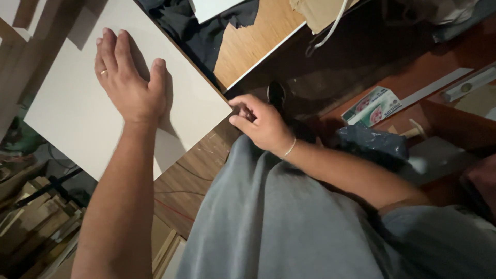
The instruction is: Trimming the edges of laminate boards with a utility knife
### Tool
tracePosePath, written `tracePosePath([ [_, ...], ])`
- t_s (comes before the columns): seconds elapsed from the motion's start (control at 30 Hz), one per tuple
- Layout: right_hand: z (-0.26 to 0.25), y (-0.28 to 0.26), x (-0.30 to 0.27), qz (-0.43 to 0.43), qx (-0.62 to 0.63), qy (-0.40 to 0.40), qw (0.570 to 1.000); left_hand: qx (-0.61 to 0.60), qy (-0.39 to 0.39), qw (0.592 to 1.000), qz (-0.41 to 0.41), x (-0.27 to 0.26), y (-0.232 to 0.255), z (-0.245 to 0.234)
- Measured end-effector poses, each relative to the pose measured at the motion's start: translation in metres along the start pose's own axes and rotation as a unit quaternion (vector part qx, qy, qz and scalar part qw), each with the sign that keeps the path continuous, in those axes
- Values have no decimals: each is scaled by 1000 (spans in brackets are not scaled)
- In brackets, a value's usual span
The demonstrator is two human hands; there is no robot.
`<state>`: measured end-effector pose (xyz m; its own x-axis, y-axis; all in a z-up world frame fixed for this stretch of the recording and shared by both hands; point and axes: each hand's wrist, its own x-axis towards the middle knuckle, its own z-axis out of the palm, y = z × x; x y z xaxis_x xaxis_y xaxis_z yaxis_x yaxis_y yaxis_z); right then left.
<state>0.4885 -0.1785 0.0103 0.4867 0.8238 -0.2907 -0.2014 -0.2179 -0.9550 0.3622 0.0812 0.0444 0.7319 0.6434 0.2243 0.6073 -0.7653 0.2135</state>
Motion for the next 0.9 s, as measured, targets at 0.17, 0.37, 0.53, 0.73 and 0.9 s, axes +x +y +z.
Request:
tracePosePath([
  [0.17, -7, 14, 13, -141, -172, 26, 975, 1, -12, 1000, -8, 0, 2, -3],
  [0.37, -19, 66, 22, 268, 116, 73, 953, 3, -3, 1000, -3, 2, 5, -5],
  [0.53, -6, 94, -26, 411, 222, -4, 884, -8, -20, 1000, -21, 4, 12, -9],
  [0.73, -11, 65, -19, 289, 321, -67, 899, -10, -9, 1000, -15, 2, 7, -4],
  [0.9, -21, 27, 17, 262, 220, -130, 931, 2, -25, 999, -27, 4, 14, -8],
])
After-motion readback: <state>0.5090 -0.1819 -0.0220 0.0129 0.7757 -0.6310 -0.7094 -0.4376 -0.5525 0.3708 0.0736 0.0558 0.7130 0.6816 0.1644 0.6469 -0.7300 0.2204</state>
